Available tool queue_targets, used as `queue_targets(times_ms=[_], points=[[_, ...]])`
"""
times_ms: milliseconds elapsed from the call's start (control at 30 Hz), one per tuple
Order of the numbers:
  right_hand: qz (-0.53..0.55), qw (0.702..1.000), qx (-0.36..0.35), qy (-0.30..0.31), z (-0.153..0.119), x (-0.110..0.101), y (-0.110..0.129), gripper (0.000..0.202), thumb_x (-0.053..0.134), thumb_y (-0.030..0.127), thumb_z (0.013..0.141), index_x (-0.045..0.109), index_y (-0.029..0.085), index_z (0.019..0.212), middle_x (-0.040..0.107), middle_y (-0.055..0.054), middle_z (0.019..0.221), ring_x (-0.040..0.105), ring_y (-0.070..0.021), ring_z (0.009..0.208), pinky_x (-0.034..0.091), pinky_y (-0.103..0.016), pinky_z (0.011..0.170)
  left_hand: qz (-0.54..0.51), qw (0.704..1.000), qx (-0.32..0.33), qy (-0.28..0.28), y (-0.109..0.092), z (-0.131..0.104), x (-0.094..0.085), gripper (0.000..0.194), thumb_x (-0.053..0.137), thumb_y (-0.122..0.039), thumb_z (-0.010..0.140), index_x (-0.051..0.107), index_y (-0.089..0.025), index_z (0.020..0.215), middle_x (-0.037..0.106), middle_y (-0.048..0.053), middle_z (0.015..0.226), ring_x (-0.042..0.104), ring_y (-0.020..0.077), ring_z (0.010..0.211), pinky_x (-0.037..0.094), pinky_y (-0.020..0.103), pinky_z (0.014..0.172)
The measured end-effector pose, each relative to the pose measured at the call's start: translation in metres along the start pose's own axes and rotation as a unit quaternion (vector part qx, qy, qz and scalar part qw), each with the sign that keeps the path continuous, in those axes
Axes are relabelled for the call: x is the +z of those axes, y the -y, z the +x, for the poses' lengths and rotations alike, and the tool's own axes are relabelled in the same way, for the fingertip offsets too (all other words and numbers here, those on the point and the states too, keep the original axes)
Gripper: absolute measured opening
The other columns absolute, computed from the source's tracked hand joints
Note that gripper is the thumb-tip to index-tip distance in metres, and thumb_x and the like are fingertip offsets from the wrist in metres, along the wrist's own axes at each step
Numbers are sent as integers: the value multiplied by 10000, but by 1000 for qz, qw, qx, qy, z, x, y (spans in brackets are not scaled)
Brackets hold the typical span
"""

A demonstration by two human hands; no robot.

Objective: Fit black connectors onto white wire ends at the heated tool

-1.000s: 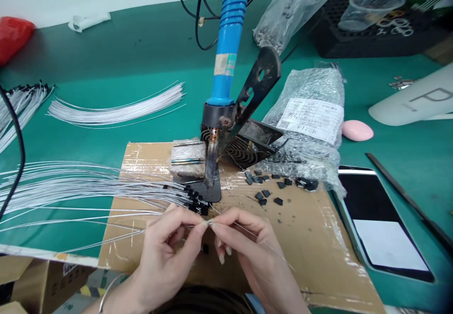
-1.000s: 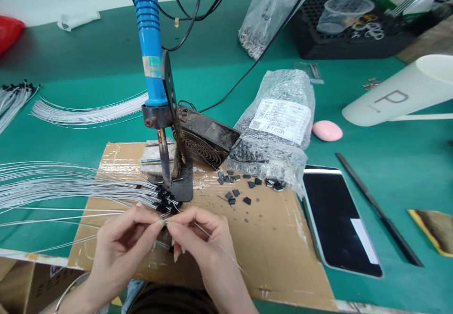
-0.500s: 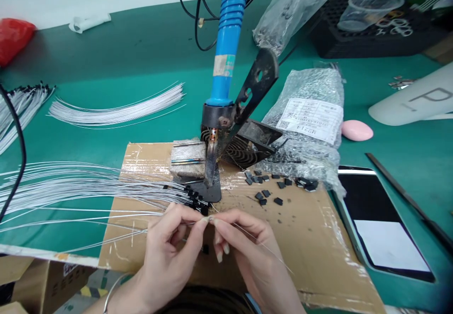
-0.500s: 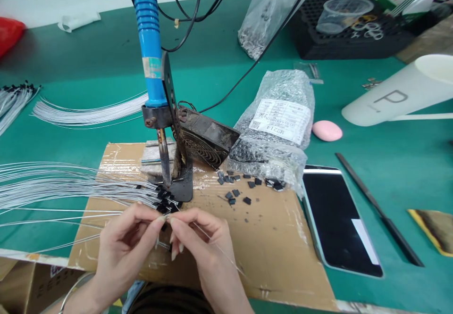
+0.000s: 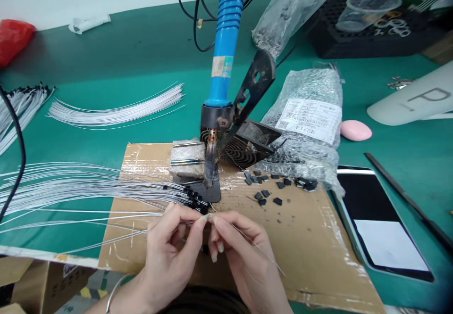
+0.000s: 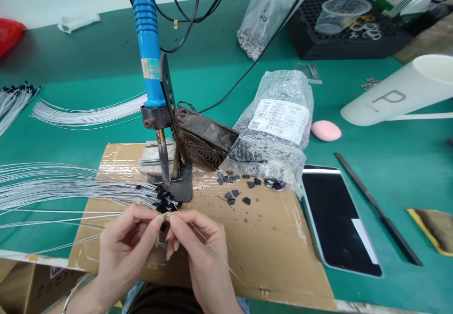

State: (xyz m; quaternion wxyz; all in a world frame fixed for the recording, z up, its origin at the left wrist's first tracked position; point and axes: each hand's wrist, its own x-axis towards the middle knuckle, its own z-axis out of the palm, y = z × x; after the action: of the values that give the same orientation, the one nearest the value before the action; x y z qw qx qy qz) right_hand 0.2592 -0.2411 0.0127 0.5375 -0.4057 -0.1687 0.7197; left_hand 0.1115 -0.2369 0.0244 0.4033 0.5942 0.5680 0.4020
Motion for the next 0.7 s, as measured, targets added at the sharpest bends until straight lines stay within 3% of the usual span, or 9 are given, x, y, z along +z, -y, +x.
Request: queue_targets(times_ms=[200, 400, 700], points=[[-7, 1000, -3, -7, 2, 1, -2, 218, 891, 418, 863, 858, 223, 771, 640, 20, 598, 555, -90, 535, 467, -211, 544, 18, 1000, 19, -8, -2, 0, 1, 168, 664, -193, 1021, 756, -219, 883, 647, -3, 674, 517, 134, 575, 410, 239, 543], [8, 998, -22, -50, 1, 10, -4, 291, 947, 462, 772, 846, 200, 696, 640, 9, 571, 525, -76, 493, 444, -184, 486, 2, 1000, 4, -15, 1, -2, 5, 167, 657, -222, 1035, 746, -217, 893, 660, -3, 693, 565, 128, 569, 435, 233, 542], [41, 996, -51, -55, 1, 7, -20, 244, 909, 431, 830, 855, 206, 752, 656, 15, 568, 532, -58, 480, 448, -159, 495, -122, 992, -23, -5, -6, 3, 10, 160, 657, -179, 1044, 702, -211, 893, 725, -28, 672, 637, 86, 531, 483, 159, 535]])
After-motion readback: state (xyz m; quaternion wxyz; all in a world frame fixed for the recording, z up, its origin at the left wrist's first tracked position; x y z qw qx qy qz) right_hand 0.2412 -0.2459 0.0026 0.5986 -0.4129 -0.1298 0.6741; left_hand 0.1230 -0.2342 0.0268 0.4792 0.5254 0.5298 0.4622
